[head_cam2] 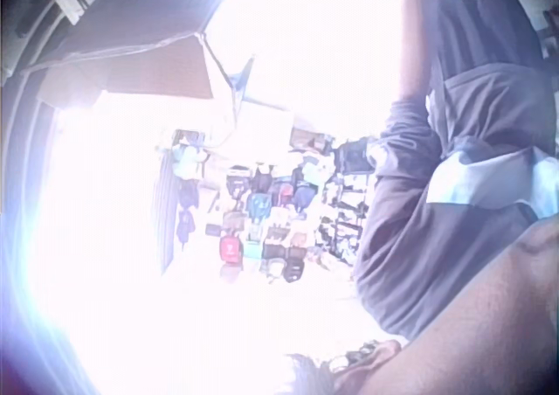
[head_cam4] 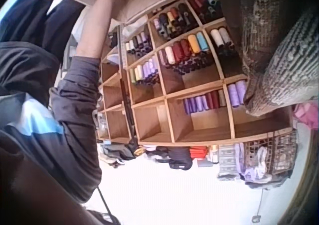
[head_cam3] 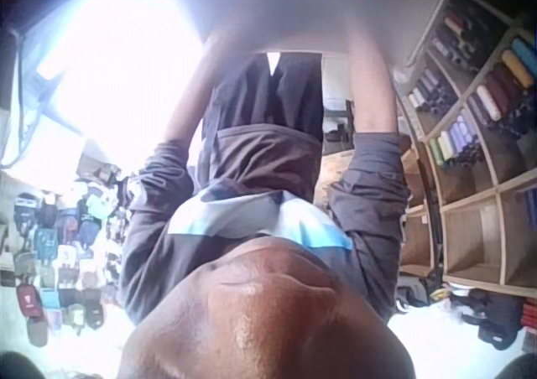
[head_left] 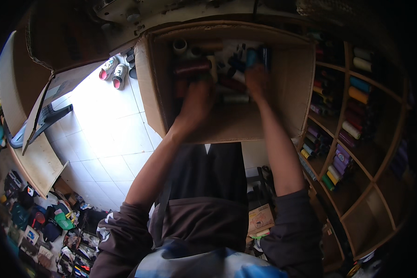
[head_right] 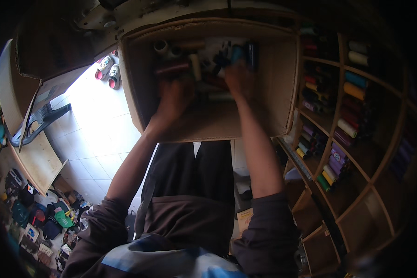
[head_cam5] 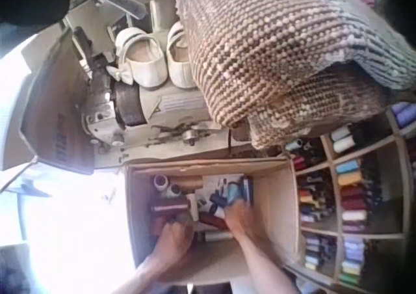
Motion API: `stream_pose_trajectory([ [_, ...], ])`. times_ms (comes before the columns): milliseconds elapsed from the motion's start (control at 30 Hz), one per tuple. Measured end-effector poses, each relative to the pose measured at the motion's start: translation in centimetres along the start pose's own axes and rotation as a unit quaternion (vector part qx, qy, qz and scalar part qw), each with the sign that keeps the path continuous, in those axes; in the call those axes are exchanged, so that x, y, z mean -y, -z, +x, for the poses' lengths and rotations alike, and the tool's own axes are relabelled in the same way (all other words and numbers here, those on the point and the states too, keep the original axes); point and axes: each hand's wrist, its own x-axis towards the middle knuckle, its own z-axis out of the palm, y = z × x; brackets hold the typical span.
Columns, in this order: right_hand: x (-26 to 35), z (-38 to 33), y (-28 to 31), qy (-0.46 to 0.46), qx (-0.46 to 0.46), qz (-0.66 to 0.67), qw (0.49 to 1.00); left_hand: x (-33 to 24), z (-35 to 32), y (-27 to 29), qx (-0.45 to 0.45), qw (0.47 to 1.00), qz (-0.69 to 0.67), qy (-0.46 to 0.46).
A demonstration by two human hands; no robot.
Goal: The person takes spools of thread from a cardboard box and places them onto wooden shelves.
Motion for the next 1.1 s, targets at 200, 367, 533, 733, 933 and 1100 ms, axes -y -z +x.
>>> stream_pose_trajectory([
  [200,-5.3,5.2,-2.8,-0.052,-0.054,0.044,0.996,0.5,4.0,-2.1,-0.241,0.963,0.05,-0.109],
  [367,-8.3,4.2,-4.4,0.147,0.14,-0.137,0.97,5.0,7.1,-6.1,0.093,0.994,-0.051,-0.004],
  [533,-4.5,2.8,-3.4,-0.004,0.048,0.008,0.999,2.4,7.3,-16.0,0.138,0.969,0.191,-0.073],
  [733,-3.5,4.1,-2.2,-0.058,0.086,0.072,0.992,2.7,5.7,-18.7,0.097,0.975,0.197,-0.026],
  [933,-4.0,4.1,-3.0,-0.036,0.068,0.105,0.991,4.3,6.1,-17.2,0.167,0.983,0.069,-0.018],
  [1100,-6.8,4.8,-2.9,0.043,0.105,0.156,0.981,4.1,6.5,-15.7,0.029,0.99,0.091,-0.101],
])
